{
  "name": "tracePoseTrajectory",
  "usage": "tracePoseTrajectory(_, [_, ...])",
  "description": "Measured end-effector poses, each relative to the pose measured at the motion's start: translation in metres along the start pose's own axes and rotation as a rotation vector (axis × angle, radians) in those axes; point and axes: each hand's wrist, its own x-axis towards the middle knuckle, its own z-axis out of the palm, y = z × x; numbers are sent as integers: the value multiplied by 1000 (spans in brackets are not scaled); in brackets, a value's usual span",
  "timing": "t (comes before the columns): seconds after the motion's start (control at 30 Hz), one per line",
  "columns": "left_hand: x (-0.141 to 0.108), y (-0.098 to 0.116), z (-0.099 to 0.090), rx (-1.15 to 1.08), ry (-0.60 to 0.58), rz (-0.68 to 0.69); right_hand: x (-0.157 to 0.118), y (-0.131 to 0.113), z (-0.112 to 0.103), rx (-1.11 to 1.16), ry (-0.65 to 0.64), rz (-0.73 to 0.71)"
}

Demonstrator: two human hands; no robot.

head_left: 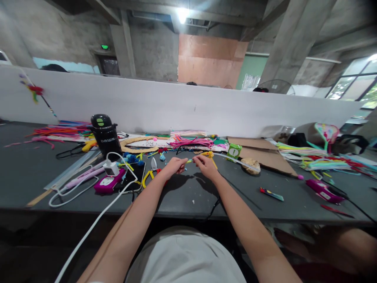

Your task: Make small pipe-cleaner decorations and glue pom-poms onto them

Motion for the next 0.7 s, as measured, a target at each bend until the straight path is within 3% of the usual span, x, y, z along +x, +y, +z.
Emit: tracePoseTrajectory(0.7, [2,-7,0,67,-15,60,-3,-2,5,-75,-51,-20])
